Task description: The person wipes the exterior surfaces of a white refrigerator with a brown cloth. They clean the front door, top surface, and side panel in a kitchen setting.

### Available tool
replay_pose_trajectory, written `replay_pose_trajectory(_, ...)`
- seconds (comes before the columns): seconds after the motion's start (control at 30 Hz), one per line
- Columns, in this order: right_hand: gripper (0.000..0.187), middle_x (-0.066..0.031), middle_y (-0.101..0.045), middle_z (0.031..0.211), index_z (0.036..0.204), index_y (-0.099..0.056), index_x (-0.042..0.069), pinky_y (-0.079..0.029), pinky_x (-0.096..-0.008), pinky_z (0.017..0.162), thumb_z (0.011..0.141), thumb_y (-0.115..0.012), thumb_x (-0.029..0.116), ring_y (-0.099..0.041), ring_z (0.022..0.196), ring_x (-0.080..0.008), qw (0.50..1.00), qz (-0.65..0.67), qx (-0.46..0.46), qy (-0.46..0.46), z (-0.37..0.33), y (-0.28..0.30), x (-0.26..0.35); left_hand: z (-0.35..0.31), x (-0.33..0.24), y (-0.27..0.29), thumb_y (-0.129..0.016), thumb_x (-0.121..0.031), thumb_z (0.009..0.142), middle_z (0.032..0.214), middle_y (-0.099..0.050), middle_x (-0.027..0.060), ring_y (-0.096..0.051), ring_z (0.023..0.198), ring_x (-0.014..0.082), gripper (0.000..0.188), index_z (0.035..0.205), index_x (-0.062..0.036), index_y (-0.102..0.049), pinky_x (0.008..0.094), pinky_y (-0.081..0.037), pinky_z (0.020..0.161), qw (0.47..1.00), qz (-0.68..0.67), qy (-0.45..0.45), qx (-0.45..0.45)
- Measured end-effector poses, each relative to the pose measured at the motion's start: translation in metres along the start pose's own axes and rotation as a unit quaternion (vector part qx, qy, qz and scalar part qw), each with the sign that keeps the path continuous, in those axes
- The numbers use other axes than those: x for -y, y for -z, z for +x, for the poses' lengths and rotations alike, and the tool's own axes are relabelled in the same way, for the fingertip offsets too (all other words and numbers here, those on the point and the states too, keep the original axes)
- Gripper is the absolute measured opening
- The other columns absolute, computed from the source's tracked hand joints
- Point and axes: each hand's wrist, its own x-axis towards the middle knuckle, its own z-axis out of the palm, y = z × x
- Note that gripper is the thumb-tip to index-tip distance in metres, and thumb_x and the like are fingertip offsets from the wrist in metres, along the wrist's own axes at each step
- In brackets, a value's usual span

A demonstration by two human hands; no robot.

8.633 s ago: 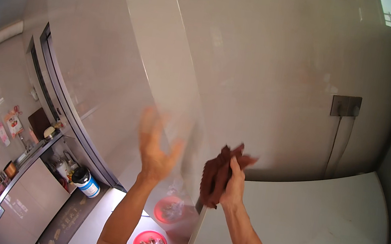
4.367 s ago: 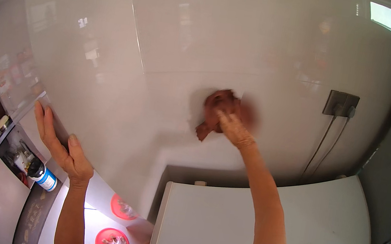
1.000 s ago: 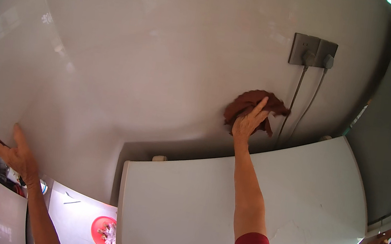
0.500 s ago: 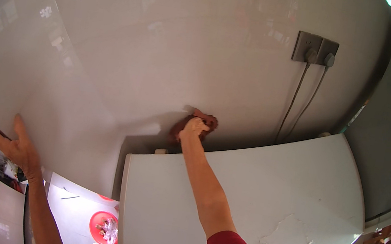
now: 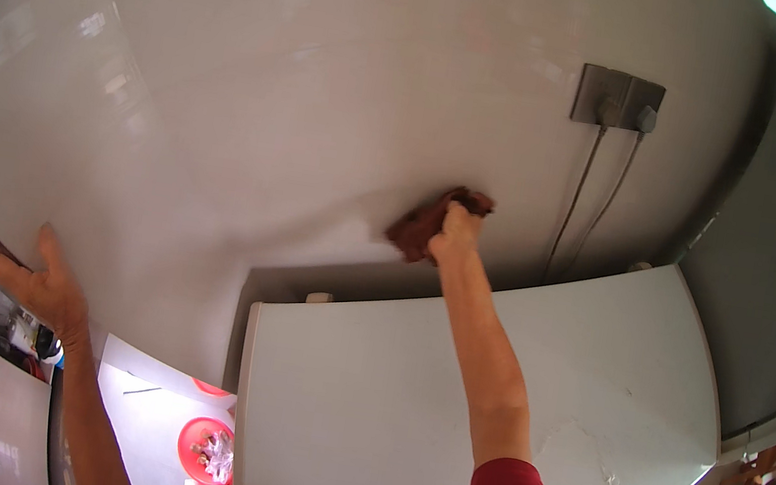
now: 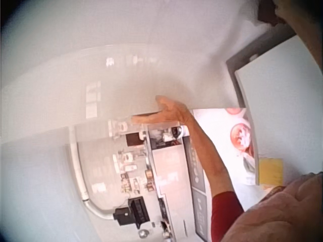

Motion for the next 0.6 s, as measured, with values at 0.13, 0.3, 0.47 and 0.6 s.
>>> replay_pose_trajectory(0.13, 0.045, -0.0191, -0.047, 0.126, 0.127, -0.041, -0.007, -0.046, -0.0398, 0.090, 0.087, -0.056, 0.010, -0.051, 0.108, -0.0290, 0.964, -0.214, -0.036, 0.153, 0.002, -0.005, -0.009, -0.001, 0.009, 0.001, -0.057, -0.003, 0.082, 0.148, -0.026, 0.0192, -0.028, 0.135, 0.0330, 0.073, 0.145, 0.0000, -0.022, 0.0410, -0.022, 0.112, 0.999, 0.029, -0.032, -0.005)
replay_pose_trajectory(0.3, 0.042, -0.0239, -0.033, 0.118, 0.118, -0.039, -0.008, -0.040, -0.0427, 0.089, 0.084, -0.057, 0.010, -0.040, 0.104, -0.0325, 0.879, -0.265, -0.062, 0.392, -0.068, -0.066, -0.033, -0.003, -0.004, 0.002, -0.056, -0.002, 0.080, 0.150, -0.020, 0.0185, -0.023, 0.137, 0.0329, 0.077, 0.147, -0.0010, -0.016, 0.0423, -0.019, 0.112, 0.999, -0.024, 0.032, 0.026)
replay_pose_trajectory(0.47, 0.039, -0.0282, -0.029, 0.119, 0.115, -0.043, -0.006, -0.033, -0.0454, 0.094, 0.079, -0.055, -0.001, -0.036, 0.105, -0.0386, 0.737, -0.274, -0.018, 0.618, -0.089, -0.139, -0.067, -0.002, -0.010, 0.005, -0.054, -0.004, 0.082, 0.149, -0.021, 0.0185, -0.024, 0.136, 0.0316, 0.075, 0.147, -0.0024, -0.016, 0.0428, -0.021, 0.111, 0.997, -0.018, 0.064, 0.032)
replay_pose_trajectory(0.6, 0.043, -0.0325, -0.033, 0.123, 0.119, -0.048, -0.002, -0.030, -0.0486, 0.099, 0.076, -0.055, -0.008, -0.035, 0.112, -0.0465, 0.663, -0.237, 0.177, 0.687, -0.134, -0.176, -0.117, -0.002, -0.008, 0.007, -0.054, -0.007, 0.083, 0.147, -0.024, 0.0196, -0.027, 0.134, 0.0315, 0.075, 0.147, -0.0022, -0.016, 0.0431, -0.023, 0.110, 0.997, -0.021, 0.066, 0.031)
